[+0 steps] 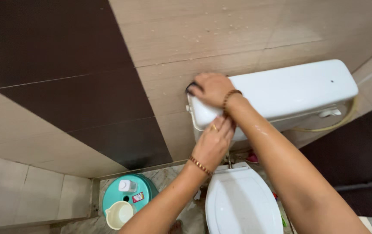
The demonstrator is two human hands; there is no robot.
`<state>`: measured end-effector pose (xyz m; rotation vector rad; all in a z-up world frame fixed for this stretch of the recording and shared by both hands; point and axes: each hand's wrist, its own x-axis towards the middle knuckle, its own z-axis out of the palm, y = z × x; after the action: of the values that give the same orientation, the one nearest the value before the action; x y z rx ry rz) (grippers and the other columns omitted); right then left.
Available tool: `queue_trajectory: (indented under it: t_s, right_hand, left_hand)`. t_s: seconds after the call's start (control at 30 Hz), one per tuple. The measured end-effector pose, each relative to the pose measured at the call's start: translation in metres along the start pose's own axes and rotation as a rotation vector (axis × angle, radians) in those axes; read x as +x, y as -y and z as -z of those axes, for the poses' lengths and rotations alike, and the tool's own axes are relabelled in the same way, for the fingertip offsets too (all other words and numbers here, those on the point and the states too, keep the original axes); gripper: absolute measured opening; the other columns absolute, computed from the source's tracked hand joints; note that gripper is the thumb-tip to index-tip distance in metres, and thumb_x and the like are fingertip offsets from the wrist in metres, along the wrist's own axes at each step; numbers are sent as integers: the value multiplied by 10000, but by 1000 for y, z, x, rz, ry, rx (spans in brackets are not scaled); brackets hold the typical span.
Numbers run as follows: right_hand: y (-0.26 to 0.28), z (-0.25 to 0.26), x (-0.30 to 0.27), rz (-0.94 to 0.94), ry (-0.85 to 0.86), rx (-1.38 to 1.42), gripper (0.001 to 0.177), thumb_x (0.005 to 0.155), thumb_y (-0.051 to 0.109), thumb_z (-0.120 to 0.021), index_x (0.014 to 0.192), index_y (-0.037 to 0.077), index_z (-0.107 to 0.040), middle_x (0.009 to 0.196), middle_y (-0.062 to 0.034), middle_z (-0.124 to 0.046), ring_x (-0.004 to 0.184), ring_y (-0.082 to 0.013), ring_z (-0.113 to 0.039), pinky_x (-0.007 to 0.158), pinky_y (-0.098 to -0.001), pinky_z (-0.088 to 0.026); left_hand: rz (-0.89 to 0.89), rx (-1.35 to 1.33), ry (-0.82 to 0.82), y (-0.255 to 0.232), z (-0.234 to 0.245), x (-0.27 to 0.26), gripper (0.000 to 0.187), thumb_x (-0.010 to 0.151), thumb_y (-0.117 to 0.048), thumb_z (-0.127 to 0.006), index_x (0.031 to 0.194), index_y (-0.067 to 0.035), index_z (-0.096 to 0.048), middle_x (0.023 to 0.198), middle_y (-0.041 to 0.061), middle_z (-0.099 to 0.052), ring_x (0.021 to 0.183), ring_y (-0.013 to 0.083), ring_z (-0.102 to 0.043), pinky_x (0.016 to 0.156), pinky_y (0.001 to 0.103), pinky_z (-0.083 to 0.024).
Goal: The person scrubs the top and sides of a white toilet tank using a dark sponge. They repeatedly wipe the surfaces in a back-and-forth motion, focusing on the top lid and the side panels.
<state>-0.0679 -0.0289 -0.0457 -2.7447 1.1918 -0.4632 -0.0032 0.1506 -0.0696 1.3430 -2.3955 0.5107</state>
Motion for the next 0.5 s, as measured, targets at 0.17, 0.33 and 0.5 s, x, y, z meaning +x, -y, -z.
queue_trajectory:
  t_s: [0.17, 0.33, 0.5]
  right_hand:
    - [53, 13, -18, 296, -174, -103, 401, 778, 281, -724, 1098, 39, -723, 1227, -152, -659, 1196, -344, -574, 1048, -472, -433]
    - [80, 2, -81, 302, -177, -221, 426, 742, 190, -736, 1147, 60, -710, 1353, -112, -644, 1400, -303, -481, 1188, -465, -344]
    - [49, 16, -123, 341, -339, -37, 608, 791, 222, -726, 1353, 21, -611, 1411, -189, -600, 1331, -336, -519, 1134, -460, -385]
  left_hand:
    - [49, -312, -281, 19, 26, -38, 237, 927, -235, -697, 1075, -53, -731, 1106, 72, -716, 1071, 218, -661, 954, 344, -518]
    - [195, -438, -278, 49, 49, -58, 320, 868, -397, -838, 780, -122, -701, 776, 32, -702, 755, 221, -662, 681, 382, -512]
    - [255, -485, -408, 65, 55, -39, 234, 899, -306, -776, 931, -93, -684, 943, 63, -700, 924, 263, -671, 790, 387, -536]
